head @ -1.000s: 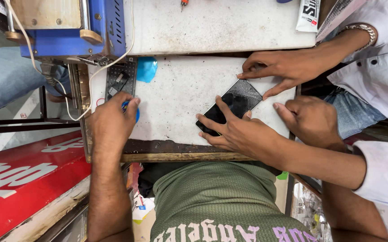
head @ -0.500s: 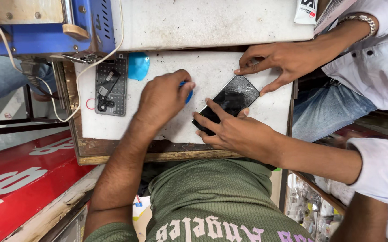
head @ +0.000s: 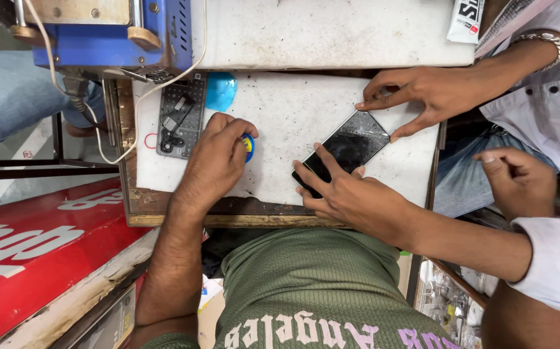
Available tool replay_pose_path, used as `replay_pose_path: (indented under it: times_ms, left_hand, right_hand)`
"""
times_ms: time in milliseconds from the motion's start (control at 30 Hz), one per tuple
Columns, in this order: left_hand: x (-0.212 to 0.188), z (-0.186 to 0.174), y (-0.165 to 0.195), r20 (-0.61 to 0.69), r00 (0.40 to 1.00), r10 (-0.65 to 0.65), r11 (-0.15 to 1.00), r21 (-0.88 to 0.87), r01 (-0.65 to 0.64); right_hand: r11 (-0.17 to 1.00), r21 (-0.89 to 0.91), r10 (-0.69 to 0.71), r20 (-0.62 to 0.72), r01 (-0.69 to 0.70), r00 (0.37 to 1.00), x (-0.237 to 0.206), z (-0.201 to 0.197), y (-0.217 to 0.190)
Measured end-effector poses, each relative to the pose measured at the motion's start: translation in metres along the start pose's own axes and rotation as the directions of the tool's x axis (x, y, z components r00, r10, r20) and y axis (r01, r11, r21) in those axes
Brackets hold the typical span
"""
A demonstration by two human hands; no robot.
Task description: The person works at a repair bench on a smartphone screen replacement. They first handle a phone in a screen-separation machine, then once the broken screen is removed they peel and apply adhesive tape around the phone frame while a coworker holds the phone steady, pressing the tape into place by hand.
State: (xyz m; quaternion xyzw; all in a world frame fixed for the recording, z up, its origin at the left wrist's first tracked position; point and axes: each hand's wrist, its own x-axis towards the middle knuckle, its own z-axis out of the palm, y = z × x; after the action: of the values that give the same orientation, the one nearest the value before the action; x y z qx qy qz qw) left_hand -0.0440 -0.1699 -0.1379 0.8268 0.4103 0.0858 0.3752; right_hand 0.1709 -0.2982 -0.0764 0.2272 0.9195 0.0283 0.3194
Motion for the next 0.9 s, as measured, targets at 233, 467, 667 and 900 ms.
replay_pose_path:
  times_ms: [233, 467, 667, 900]
  left_hand:
    - [0.007, 0.002, 0.008, 0.033, 0.999, -0.006, 0.982, 0.187, -0.001]
    - [0.002, 0.006, -0.005, -0.110, 0.959, 0.260, 0.930, 0.294, -0.218]
    - [-0.002, 0.015, -0.013, -0.100, 0.954, 0.283, 0.901, 0.369, -0.228]
    - [0.001, 0.022, -0.019, -0.112, 0.939, 0.325, 0.869, 0.426, -0.250]
  right_hand:
    - [0.990, -0.128, -0.051, 0.039, 0.056, 0.998, 0.000, 0.000, -0.001]
    - [0.993, -0.085, -0.080, 0.026, 0.082, 0.996, -0.004, 0.002, 0.000]
    - [0.992, -0.118, -0.040, -0.025, 0.037, 0.999, -0.006, 0.001, -0.001]
    - [0.994, -0.103, -0.042, -0.010, 0.041, 0.999, -0.005, 0.002, -0.001]
